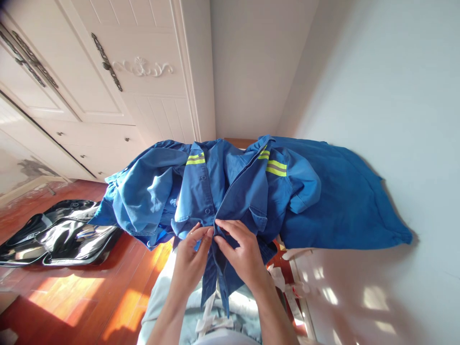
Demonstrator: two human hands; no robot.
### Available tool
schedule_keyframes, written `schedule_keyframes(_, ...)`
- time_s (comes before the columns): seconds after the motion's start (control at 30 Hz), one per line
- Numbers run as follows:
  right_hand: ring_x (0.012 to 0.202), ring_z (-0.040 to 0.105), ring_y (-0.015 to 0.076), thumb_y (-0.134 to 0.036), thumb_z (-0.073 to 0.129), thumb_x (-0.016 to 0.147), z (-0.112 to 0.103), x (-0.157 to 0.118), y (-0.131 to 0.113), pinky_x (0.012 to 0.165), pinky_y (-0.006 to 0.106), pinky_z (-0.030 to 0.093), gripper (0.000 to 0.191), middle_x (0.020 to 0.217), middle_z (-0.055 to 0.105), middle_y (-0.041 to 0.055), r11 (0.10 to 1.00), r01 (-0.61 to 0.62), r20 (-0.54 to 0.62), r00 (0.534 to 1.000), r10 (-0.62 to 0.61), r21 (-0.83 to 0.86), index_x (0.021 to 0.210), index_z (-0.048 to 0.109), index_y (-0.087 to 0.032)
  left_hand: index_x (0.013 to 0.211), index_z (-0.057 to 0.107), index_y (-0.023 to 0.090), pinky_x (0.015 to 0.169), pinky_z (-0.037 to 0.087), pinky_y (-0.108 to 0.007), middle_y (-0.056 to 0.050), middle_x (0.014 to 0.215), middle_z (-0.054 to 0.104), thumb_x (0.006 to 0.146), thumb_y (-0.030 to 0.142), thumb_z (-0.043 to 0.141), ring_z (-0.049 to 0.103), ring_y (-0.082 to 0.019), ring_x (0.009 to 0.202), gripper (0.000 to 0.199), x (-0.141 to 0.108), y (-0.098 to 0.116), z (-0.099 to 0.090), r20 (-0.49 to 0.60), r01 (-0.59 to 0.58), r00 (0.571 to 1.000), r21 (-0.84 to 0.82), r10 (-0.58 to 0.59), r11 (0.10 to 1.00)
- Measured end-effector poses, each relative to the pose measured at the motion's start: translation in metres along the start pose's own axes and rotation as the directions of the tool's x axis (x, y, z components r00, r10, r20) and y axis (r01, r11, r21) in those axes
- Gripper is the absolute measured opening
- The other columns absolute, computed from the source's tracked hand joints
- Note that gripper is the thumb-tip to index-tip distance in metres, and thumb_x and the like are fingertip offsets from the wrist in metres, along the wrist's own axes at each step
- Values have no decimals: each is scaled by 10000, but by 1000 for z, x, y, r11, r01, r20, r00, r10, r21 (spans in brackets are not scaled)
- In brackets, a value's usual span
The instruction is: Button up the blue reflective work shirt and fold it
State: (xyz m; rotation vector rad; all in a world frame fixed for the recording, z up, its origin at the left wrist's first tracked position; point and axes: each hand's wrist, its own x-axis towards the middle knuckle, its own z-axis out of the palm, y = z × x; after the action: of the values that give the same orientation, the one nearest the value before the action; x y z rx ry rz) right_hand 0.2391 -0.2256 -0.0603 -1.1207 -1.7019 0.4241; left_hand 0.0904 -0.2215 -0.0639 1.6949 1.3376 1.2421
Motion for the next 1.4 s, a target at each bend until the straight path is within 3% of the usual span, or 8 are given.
schedule_keyframes(0.13,941,700,189,-187,608,918,3,1,-2,836,306,597,303,1038,742,58,999,27,-58,998,-28,-23,1200,694,-258,1004,751,221,1101,422,-526,-72,1073,766,872,415,621,549,-329,1301,268,-2,-1,-2,-18,96,995,-62,-97,993)
schedule_keyframes(0.3,951,707,184,-163,608,925,4,1,-3,862,304,594,313,1033,750,53,995,93,-76,992,-95,-31,1209,692,-264,899,764,231,1127,369,-577,-56,967,784,867,458,629,593,-342,1249,266,4,0,-3,40,136,990,-91,-133,986)
schedule_keyframes(0.43,902,716,185,-198,641,914,3,-1,0,822,300,606,303,1027,750,56,998,53,-81,995,-55,-25,1204,695,-267,895,754,229,1137,368,-560,-45,942,786,912,418,577,690,-291,1089,260,5,3,-2,42,62,997,-71,-59,996)
schedule_keyframes(0.67,935,705,165,-117,624,905,3,-3,1,855,267,582,348,1024,752,41,992,122,-91,988,-124,-29,1212,692,-268,941,710,217,1108,416,-548,-42,961,774,942,257,514,725,-217,931,200,-2,5,10,-50,-139,988,141,147,980)
schedule_keyframes(0.87,828,704,154,-160,676,876,4,-5,4,793,260,594,300,980,748,33,1000,5,-122,992,-2,25,1158,719,-251,950,701,202,1055,471,-532,-57,967,768,954,207,491,725,-212,922,211,-3,-2,15,-114,-225,961,217,253,950)
schedule_keyframes(1.03,830,719,160,-200,730,835,8,-8,6,809,269,606,302,1004,760,30,982,-112,-131,982,133,154,1132,735,-253,912,702,203,1056,470,-512,-48,936,765,960,234,488,723,-208,898,221,-2,-3,15,-143,-157,973,165,181,974)
schedule_keyframes(1.2,931,735,207,-297,771,800,15,-13,10,829,303,625,332,1060,764,45,853,-307,-122,913,389,422,1127,736,-252,874,701,218,1053,468,-462,-16,870,756,967,286,496,716,-197,855,235,-1,3,14,-153,-74,985,70,84,995)
schedule_keyframes(1.4,932,722,213,-323,742,824,15,-17,7,822,311,617,274,1039,754,63,839,-345,-102,901,422,420,1079,740,-224,917,724,228,1048,464,-426,-12,911,770,955,292,523,719,-202,890,214,-3,1,18,-230,-63,972,-17,57,998)
